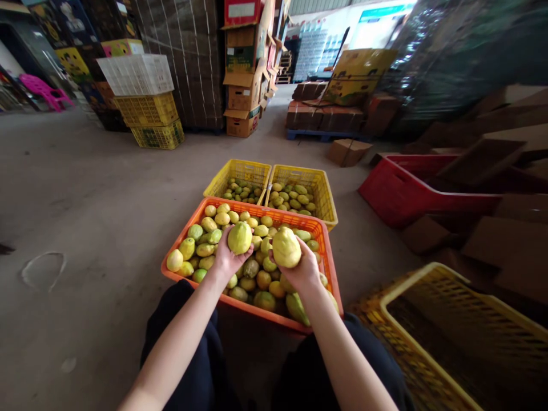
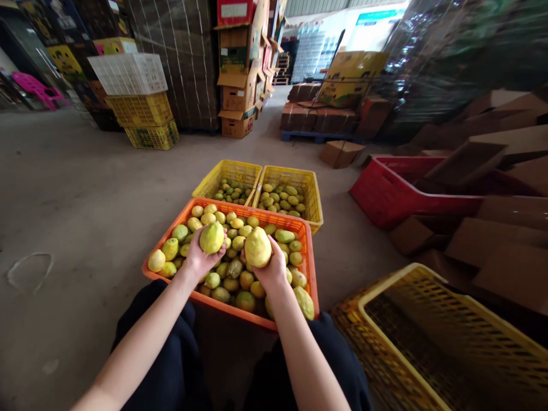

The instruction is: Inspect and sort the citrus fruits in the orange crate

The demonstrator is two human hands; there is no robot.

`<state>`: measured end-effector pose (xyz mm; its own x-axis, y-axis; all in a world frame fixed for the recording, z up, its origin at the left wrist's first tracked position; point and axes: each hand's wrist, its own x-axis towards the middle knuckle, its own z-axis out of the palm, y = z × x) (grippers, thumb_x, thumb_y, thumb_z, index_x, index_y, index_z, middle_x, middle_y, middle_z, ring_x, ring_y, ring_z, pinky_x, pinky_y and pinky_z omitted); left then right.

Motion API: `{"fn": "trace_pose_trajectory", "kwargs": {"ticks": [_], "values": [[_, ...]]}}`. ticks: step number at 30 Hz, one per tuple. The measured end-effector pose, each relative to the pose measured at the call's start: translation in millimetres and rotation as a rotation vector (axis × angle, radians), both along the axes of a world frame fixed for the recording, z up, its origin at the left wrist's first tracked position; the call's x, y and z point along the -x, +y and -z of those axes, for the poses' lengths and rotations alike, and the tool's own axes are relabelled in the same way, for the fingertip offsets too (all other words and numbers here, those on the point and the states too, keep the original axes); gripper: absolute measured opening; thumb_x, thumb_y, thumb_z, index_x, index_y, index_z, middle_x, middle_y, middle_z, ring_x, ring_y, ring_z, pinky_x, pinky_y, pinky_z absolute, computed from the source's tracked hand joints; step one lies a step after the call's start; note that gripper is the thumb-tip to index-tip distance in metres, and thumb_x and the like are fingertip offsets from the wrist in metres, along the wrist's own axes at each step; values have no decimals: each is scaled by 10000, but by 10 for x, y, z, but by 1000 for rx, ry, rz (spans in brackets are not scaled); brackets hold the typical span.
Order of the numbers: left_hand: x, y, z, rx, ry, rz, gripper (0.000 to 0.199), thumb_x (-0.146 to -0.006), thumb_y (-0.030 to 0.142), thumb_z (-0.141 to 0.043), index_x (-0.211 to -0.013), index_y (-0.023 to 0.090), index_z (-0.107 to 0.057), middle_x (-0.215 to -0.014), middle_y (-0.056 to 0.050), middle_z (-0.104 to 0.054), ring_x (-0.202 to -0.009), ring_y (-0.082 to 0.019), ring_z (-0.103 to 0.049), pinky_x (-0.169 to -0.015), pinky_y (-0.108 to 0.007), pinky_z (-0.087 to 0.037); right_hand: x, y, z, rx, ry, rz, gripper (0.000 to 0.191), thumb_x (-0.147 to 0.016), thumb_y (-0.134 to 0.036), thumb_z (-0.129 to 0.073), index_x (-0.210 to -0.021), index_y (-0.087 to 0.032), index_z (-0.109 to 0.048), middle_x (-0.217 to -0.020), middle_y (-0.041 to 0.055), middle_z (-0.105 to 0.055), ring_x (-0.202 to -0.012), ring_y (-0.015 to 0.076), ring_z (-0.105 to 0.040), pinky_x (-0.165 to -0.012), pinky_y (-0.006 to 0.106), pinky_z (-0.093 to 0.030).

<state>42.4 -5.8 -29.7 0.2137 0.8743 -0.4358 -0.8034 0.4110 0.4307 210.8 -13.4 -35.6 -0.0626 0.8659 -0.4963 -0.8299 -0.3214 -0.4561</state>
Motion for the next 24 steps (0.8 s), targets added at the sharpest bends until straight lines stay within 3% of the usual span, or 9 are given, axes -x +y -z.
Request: {"fn": "trace_pose_trajectory", "kwargs": {"ticks": [4, 8, 11, 15, 19, 24], "values": [[-32, 12, 28, 41, 35, 17, 378, -990, 396, -498, -1266, 161, -605, -832, -76, -729, -637, -165, -683, -552, -250, -593, 30, 17, 14, 102, -2, -3, 62, -822, -291, -599, -853, -259, -643, -685, 20, -730, -564, 212, -658, -489, 344, -572], [-51, -13, -20, 69, 63, -20, 351, -970, 398, -547, -1209, 152, -620, -947, -94, -733, -706, -176, -708, -597, -271, -618, 9, 7, 19, 72, 20, 92, 80, -833, -344, -656, -867, -274, -635, -695, -14, -726, -592, 201, -676, -502, 326, -586], [-52, -28, -82, 87, 105, -68, 266, -942, 343, -605, -1130, 160, -650, -860, -49, -719, -641, -133, -682, -578, -217, -601, -25, -4, 20, 43, 19, 116, 126, -786, -297, -718, -882, -263, -643, -707, -22, -731, -597, 189, -683, -486, 293, -572], [-26, -17, -69, 113, 112, 15, 341, -963, 377, -523, -1116, 103, -657, -734, -72, -697, -584, -156, -670, -499, -227, -576, -42, -8, 33, 34, 9, 0, 142, -826, -366, -653, -871, -232, -660, -693, 34, -744, -587, 209, -695, -470, 294, -561], [-19, 10, 55, 177, 67, 68, 447, -999, 375, -405, -1233, 69, -630, -816, -124, -723, -589, -177, -669, -471, -244, -545, 2, -2, 23, 125, -29, -74, 155, -886, -290, -532, -879, -218, -670, -719, 65, -763, -575, 218, -704, -517, 334, -589], [-65, 21, 77, 188, 61, -41, 294, -982, 297, -520, -1216, 153, -624, -849, -66, -725, -678, -185, -700, -577, -270, -600, 44, -19, 5, 102, -43, -12, 98, -895, -256, -573, -924, -212, -656, -726, 24, -757, -594, 199, -712, -518, 312, -595]]}}
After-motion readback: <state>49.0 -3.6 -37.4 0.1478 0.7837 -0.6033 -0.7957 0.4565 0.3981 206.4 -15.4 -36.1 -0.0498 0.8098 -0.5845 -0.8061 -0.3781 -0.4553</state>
